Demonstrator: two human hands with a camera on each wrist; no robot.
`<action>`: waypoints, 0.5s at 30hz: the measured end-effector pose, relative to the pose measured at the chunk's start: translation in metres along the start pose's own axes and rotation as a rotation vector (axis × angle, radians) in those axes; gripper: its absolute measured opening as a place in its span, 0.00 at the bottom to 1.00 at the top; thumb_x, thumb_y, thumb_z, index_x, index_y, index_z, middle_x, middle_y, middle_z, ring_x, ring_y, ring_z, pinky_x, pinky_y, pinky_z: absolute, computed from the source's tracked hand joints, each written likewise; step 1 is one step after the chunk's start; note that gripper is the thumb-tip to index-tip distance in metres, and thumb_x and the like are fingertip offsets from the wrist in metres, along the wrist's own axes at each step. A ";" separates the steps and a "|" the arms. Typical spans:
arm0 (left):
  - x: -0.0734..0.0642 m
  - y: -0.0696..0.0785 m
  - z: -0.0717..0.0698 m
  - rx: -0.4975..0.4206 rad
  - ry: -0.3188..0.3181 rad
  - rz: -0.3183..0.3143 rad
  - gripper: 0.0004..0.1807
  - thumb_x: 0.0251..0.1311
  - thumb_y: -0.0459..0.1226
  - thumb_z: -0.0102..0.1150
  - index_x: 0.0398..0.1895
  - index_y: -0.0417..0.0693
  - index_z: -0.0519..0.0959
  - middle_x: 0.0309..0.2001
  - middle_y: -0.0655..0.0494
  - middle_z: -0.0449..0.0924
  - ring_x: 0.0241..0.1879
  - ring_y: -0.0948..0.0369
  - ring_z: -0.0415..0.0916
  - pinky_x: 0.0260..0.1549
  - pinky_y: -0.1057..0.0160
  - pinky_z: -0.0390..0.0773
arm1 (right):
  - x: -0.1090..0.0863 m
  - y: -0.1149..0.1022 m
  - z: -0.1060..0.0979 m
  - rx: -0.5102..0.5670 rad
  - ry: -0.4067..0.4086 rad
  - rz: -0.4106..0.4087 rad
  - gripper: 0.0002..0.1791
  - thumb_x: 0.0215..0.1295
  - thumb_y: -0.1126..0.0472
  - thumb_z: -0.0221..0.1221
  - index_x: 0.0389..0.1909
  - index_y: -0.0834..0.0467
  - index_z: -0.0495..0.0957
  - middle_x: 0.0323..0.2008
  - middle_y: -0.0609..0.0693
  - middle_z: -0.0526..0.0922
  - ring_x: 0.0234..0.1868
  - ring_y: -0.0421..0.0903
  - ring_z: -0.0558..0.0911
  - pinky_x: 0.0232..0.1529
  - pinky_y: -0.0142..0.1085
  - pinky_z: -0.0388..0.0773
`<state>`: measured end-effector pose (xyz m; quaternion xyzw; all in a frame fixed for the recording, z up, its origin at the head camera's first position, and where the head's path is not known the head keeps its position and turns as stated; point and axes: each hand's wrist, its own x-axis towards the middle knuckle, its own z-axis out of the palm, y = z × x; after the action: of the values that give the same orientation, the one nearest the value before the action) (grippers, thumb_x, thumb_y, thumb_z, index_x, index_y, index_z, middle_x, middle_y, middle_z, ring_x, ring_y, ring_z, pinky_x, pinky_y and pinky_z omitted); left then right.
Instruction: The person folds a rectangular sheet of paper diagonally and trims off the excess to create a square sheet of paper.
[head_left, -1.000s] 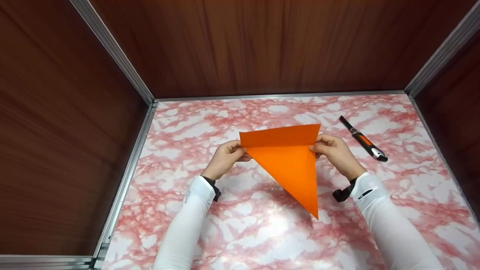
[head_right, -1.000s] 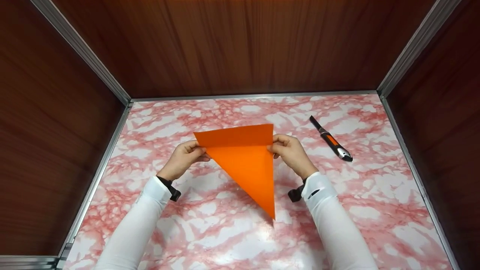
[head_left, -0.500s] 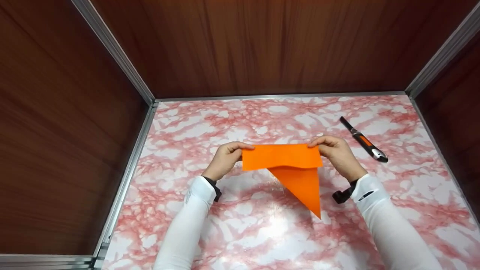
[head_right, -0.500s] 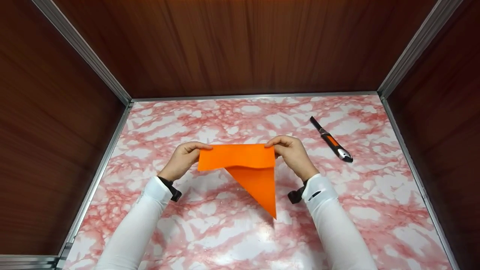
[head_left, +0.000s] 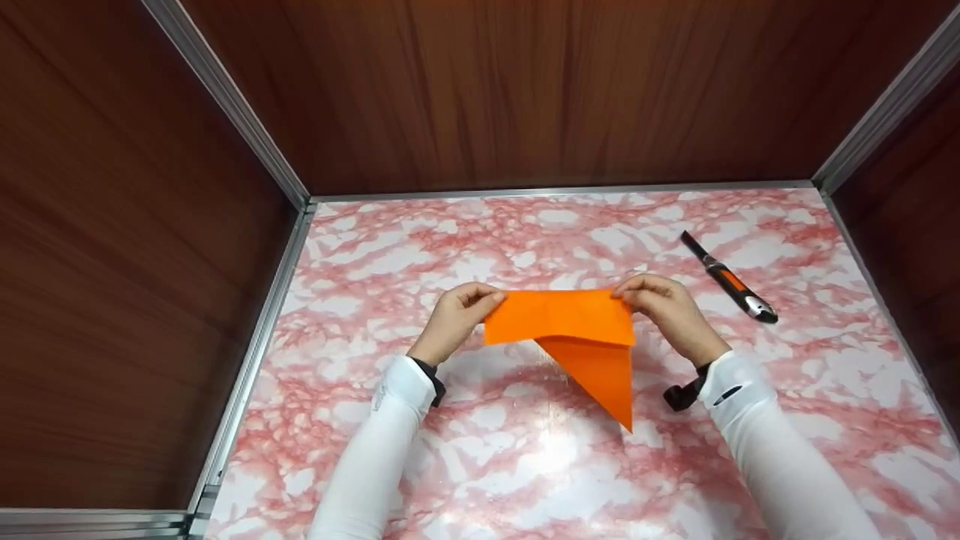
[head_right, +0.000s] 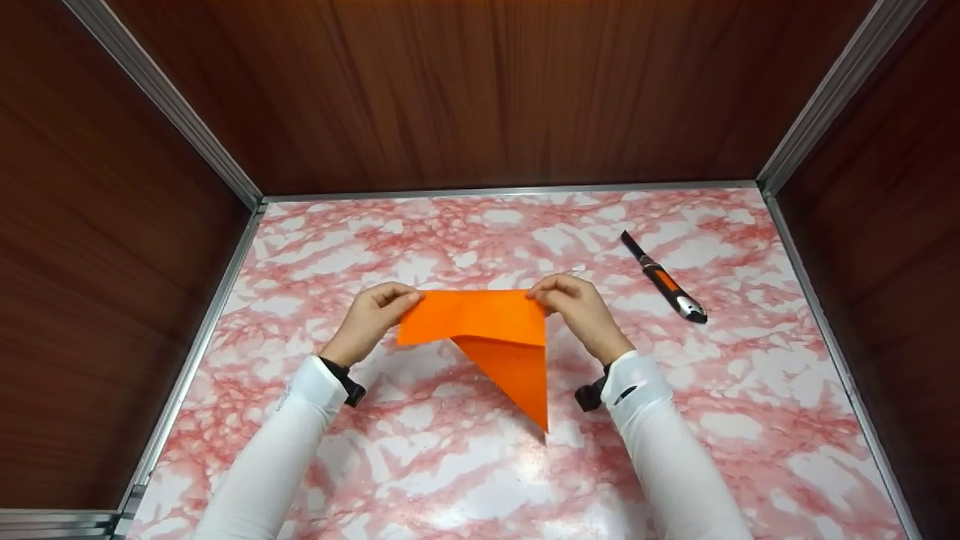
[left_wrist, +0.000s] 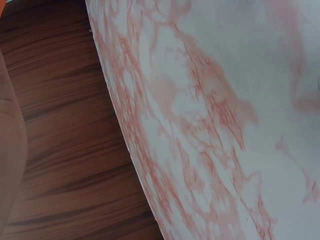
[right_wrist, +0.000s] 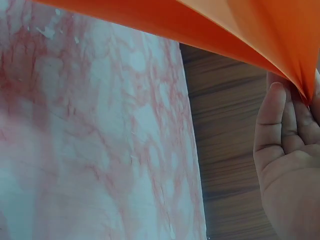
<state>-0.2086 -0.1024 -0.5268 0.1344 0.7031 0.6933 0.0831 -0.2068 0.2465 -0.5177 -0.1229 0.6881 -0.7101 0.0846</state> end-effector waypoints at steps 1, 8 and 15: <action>0.000 -0.001 0.001 0.019 0.022 0.006 0.13 0.64 0.45 0.62 0.43 0.46 0.83 0.41 0.48 0.82 0.38 0.54 0.78 0.40 0.58 0.79 | 0.000 0.001 0.001 -0.030 0.010 0.004 0.14 0.70 0.61 0.57 0.44 0.72 0.78 0.46 0.61 0.80 0.44 0.52 0.79 0.44 0.38 0.78; 0.002 -0.004 0.008 0.006 0.105 0.007 0.16 0.61 0.37 0.65 0.49 0.42 0.77 0.38 0.47 0.81 0.36 0.54 0.78 0.37 0.62 0.78 | 0.002 0.006 0.006 -0.143 0.060 0.013 0.20 0.61 0.57 0.67 0.50 0.64 0.78 0.39 0.59 0.81 0.36 0.48 0.80 0.38 0.35 0.79; 0.001 -0.003 0.009 0.058 0.100 -0.005 0.18 0.62 0.36 0.64 0.54 0.44 0.75 0.39 0.46 0.82 0.38 0.53 0.78 0.39 0.62 0.77 | 0.002 0.006 0.004 -0.189 0.068 0.045 0.21 0.62 0.59 0.66 0.56 0.59 0.78 0.37 0.60 0.80 0.36 0.50 0.80 0.40 0.38 0.80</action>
<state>-0.2075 -0.0935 -0.5304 0.1004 0.7265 0.6782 0.0456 -0.2081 0.2417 -0.5230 -0.0908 0.7571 -0.6438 0.0648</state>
